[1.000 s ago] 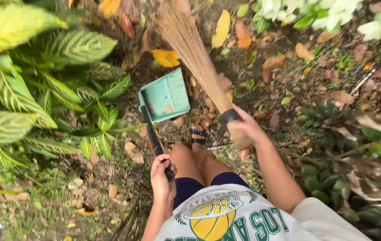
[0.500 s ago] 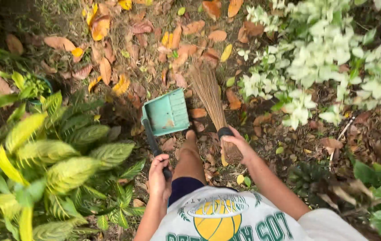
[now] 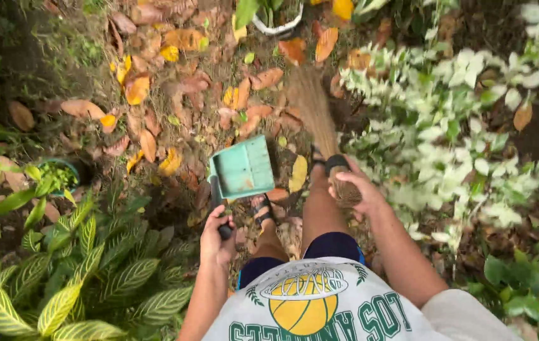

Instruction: Sweeping dry leaves and garden debris into a dustpan and a bucket in an outdoor area.

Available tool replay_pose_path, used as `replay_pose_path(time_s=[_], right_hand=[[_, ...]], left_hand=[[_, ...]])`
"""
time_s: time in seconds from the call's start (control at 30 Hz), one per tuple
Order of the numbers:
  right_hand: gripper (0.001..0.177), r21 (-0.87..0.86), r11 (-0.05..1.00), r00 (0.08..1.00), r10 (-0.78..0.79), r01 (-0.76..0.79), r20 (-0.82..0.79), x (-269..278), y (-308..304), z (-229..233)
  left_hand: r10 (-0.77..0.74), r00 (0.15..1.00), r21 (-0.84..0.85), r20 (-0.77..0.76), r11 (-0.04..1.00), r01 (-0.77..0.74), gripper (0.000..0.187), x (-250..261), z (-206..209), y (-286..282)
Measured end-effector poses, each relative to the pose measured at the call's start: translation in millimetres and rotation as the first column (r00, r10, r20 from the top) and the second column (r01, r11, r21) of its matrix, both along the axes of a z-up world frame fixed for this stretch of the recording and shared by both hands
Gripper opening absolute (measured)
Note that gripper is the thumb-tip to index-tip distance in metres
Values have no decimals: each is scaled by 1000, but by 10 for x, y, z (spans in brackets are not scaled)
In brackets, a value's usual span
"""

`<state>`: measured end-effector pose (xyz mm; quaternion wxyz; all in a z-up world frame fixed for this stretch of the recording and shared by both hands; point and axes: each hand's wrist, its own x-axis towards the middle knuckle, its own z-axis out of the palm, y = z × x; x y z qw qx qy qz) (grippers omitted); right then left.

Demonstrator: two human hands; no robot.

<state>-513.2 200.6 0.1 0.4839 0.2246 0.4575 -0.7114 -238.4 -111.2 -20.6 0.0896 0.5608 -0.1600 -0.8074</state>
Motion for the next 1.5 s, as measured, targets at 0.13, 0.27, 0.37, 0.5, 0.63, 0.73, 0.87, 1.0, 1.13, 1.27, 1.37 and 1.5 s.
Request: replay_pose_path(time_s=[0.13, 0.27, 0.37, 0.5, 0.63, 0.73, 0.87, 1.0, 1.13, 1.27, 1.37, 1.5], right_hand=[[80, 107, 994, 994, 25, -13, -111, -1278, -5, -267], [65, 246, 968, 986, 4, 37, -165, -2842, -229, -720], [65, 396, 917, 985, 113, -53, -128, -3562, -359, -917], [78, 592, 625, 795, 605, -509, 45, -3643, -474, -483], [90, 481, 518, 669, 709, -708, 222, -3285, 151, -539], [95, 289, 676, 732, 587, -678, 346, -3271, 618, -237], [94, 270, 823, 847, 402, -501, 348, -3498, 807, 214], [90, 437, 835, 943, 307, -333, 132, -3905, 476, 295], [86, 496, 812, 935, 356, -307, -5, -4269, -98, -416], [74, 409, 644, 719, 693, -646, 45, -3563, -595, -686], [76, 338, 415, 457, 888, -845, 55, -2890, -381, -870], [88, 146, 438, 461, 853, -887, 244, -2814, -94, -676]], left_hand=[[55, 998, -19, 10, 998, -55, 34, -492, -119, 138], [230, 971, -56, 72, 973, -226, 28, -1052, -182, 474], [316, 942, -111, 114, 946, -305, 25, -1487, -150, 754], [411, 908, -184, 78, 901, -392, 24, -1911, -12, 964], [426, 895, -228, 133, 892, -391, 24, -2266, 70, 950], [445, 881, -226, 159, 885, -406, 26, -2421, 74, 956], [473, 849, -267, 234, 871, -412, 26, -2600, 64, 896], [519, 811, -272, 270, 849, -453, 21, -2558, 50, 965], [585, 771, -267, 253, 808, -525, 18, -2370, -78, 1075], [614, 759, -290, 214, 782, -551, 21, -2275, 17, 1149], [650, 706, -313, 281, 758, -572, 22, -2223, 73, 1229], [666, 678, -340, 310, 744, -575, 28, -2050, 70, 1242]])
